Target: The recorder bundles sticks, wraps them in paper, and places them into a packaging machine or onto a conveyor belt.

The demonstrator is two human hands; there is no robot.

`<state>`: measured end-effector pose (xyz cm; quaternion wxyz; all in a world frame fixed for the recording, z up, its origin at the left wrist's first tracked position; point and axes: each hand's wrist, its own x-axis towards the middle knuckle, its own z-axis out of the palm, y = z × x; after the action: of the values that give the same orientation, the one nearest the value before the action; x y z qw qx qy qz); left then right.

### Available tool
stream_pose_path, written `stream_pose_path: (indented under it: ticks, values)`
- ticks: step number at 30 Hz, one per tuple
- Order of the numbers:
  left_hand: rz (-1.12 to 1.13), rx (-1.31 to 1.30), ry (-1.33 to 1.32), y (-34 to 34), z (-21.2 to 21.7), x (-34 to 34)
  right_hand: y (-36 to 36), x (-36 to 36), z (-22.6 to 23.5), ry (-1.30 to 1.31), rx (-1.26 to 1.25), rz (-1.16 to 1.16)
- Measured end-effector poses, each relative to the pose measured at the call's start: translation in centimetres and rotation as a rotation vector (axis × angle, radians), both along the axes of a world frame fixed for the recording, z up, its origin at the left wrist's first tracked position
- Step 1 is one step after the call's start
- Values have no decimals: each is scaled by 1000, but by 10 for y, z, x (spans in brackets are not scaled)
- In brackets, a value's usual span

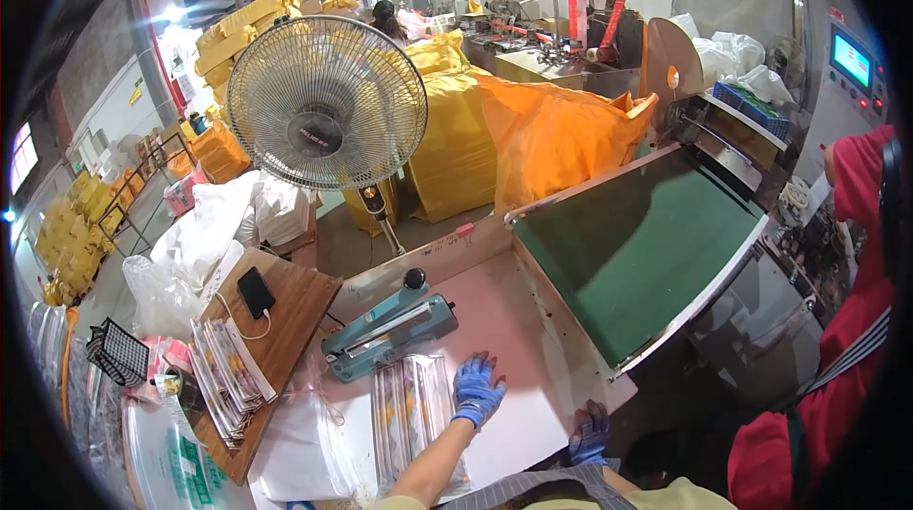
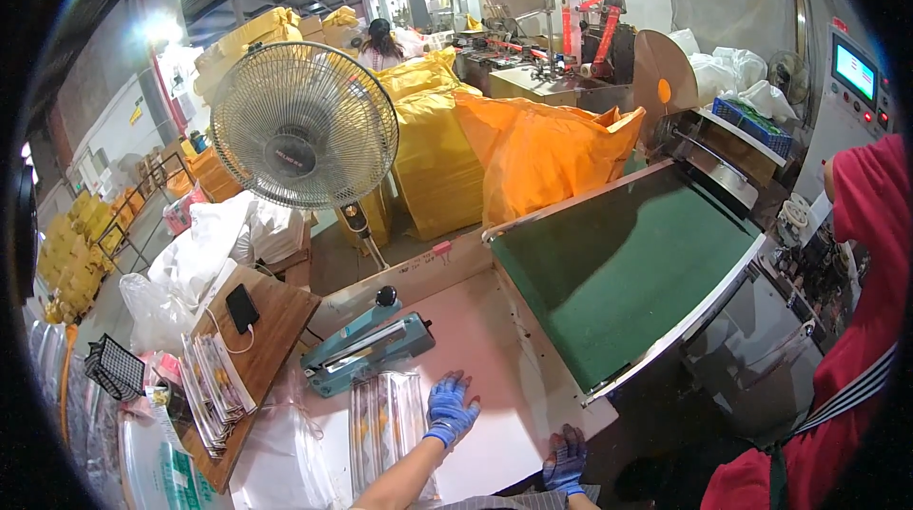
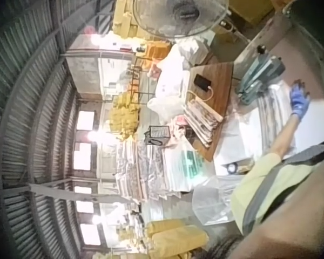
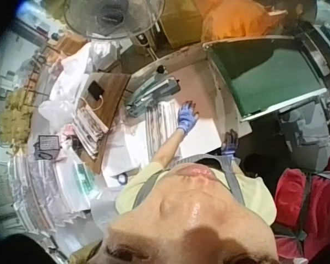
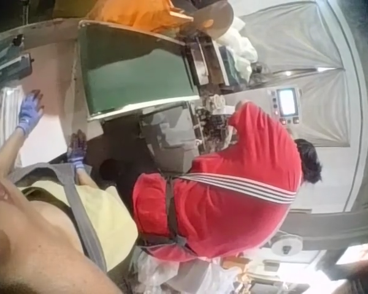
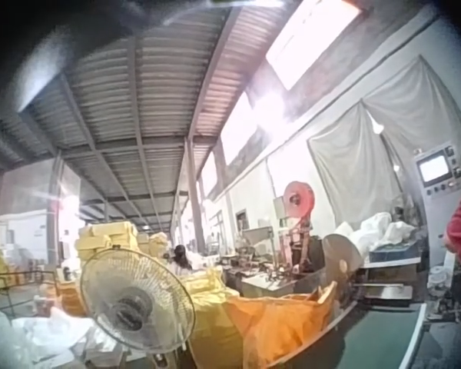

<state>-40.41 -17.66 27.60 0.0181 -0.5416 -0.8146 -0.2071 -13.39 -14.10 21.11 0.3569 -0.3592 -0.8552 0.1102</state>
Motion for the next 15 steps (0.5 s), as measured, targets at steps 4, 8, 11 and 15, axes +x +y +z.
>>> stream_pose_path:
  ticks: [4, 8, 11, 15]
  values:
    - [-2, 15, 10, 0, -3, -1, 0, 0, -2, -14, -25, -5]
    - [-9, 6, -3, 0, 0, -1, 1, -1, 2, 8, -11, 12]
    - [-1, 15, -10, 0, 1, 0, 0, -1, 3, 14, -14, 9]
    - [5, 61, 8, 1, 2, 1, 1, -2, 5, 19, -15, 6]
